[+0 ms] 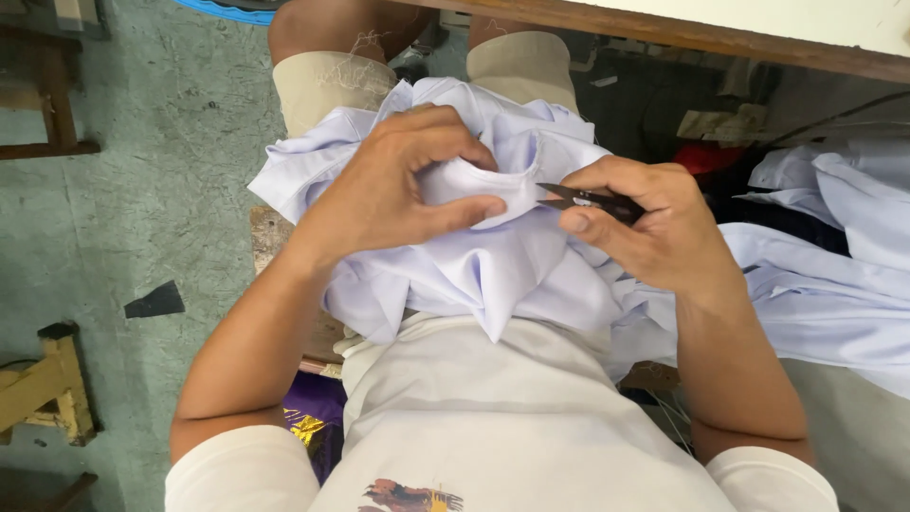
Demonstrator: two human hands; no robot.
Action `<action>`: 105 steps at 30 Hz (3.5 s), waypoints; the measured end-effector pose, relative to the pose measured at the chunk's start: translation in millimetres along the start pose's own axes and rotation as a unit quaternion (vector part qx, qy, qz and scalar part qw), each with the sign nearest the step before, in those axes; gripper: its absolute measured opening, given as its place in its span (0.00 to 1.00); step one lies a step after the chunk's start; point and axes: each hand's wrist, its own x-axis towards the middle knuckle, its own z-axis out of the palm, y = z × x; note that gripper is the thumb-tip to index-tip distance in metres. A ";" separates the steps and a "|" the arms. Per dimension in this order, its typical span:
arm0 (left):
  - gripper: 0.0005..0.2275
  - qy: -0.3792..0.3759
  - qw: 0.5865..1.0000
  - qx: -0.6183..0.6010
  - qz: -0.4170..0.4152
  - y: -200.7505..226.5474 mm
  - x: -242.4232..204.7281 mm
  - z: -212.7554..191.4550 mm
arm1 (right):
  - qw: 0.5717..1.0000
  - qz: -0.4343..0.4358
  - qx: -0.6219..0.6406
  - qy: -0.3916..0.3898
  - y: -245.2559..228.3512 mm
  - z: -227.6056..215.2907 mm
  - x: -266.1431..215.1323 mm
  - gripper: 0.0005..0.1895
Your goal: Using thread snips to remove loose threads from white garments at a sewing workstation.
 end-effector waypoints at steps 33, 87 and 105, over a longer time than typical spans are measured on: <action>0.05 0.010 0.998 -0.047 0.044 1.1 -2.8 11.9 | 0.996 0.059 0.056 -0.035 -14.3 17.2 17.9 0.10; 0.04 0.033 0.968 -0.218 -0.118 1.7 -3.2 24.8 | 0.998 0.045 -0.008 0.034 -5.3 18.9 -28.2 0.18; 0.09 -0.006 0.972 -0.223 -0.078 -4.3 -9.1 25.0 | 0.997 0.066 -0.007 0.050 1.3 28.3 -22.3 0.20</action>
